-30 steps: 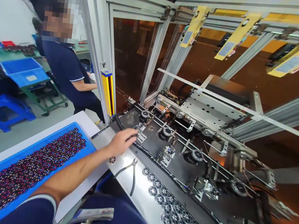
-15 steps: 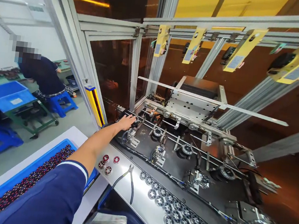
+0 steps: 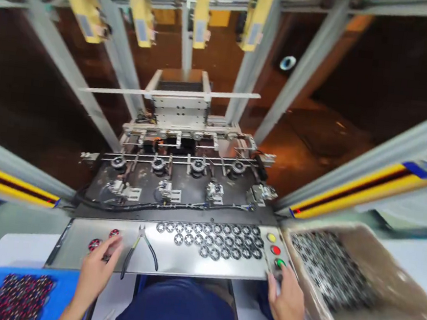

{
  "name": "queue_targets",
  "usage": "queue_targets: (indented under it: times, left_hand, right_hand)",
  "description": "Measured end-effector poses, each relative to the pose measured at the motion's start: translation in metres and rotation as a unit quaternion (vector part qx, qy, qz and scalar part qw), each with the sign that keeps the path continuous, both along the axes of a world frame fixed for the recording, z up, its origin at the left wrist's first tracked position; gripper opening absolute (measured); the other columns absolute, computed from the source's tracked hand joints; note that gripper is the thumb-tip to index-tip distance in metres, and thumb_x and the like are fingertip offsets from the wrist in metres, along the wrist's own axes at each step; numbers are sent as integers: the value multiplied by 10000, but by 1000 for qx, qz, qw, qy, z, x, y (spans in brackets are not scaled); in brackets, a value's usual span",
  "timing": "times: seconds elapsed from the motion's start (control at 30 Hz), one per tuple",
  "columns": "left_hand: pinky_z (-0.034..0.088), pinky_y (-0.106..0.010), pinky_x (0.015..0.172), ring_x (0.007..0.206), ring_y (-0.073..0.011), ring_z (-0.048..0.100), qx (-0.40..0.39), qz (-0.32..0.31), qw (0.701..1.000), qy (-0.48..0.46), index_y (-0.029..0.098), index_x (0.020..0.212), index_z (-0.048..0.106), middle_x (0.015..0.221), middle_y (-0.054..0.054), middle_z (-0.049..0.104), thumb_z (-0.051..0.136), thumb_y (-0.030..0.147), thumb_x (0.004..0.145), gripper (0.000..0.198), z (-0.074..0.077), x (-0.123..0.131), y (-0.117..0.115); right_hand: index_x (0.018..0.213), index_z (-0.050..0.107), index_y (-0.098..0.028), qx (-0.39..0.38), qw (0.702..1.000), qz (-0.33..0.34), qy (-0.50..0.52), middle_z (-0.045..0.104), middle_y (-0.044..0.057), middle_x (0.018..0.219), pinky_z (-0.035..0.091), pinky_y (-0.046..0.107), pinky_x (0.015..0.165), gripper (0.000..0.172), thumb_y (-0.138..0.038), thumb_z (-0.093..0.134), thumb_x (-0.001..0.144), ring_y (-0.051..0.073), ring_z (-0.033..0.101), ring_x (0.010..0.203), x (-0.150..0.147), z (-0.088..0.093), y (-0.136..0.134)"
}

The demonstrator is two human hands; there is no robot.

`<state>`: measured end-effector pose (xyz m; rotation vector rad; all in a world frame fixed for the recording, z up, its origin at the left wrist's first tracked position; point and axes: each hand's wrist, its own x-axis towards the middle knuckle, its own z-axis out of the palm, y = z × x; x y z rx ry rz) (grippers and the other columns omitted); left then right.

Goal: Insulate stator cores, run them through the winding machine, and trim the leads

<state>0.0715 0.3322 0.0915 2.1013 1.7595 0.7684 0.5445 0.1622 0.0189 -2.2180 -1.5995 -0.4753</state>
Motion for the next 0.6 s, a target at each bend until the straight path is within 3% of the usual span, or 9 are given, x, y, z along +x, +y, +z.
queue_targets:
  times: [0.1, 0.2, 0.4, 0.6]
  left_hand:
    - [617, -403, 785, 858, -280, 749, -46, 9, 998, 49, 252, 1104, 635, 1025, -92, 767, 459, 564, 880, 422, -45, -12, -35]
    - [584, -467, 883, 1034, -341, 710, -44, -8, 993, 109, 233, 1153, 623, 1122, -139, 737, 436, 520, 891, 431, -67, -14, -45]
    - [568, -464, 897, 951, -308, 728, -44, -49, 995, 74, 200, 1148, 647, 1033, -131, 753, 415, 354, 928, 355, -63, 2, -40]
    - [575, -412, 890, 925, -270, 725, -12, -24, 999, 42, 227, 1057, 697, 965, -93, 761, 504, 397, 909, 297, -63, 19, -44]
  right_hand:
    - [1477, 349, -84, -18, 999, -35, 25, 618, 256, 1258, 532, 533, 908, 557, -307, 395, 969, 402, 609, 1155, 2, -9, -2]
    - [1460, 369, -114, -20, 998, -42, 34, 586, 244, 1286, 520, 529, 939, 527, -292, 410, 966, 386, 585, 1180, 6, -11, 0]
    - [1450, 372, -52, 22, 999, -29, 33, 554, 272, 1240, 521, 524, 948, 531, -251, 422, 961, 388, 577, 1158, 9, -4, 16]
    - [1437, 405, -46, 38, 999, 4, 10, 609, 275, 1182, 540, 563, 882, 518, -236, 397, 955, 423, 617, 1085, 6, -5, 21]
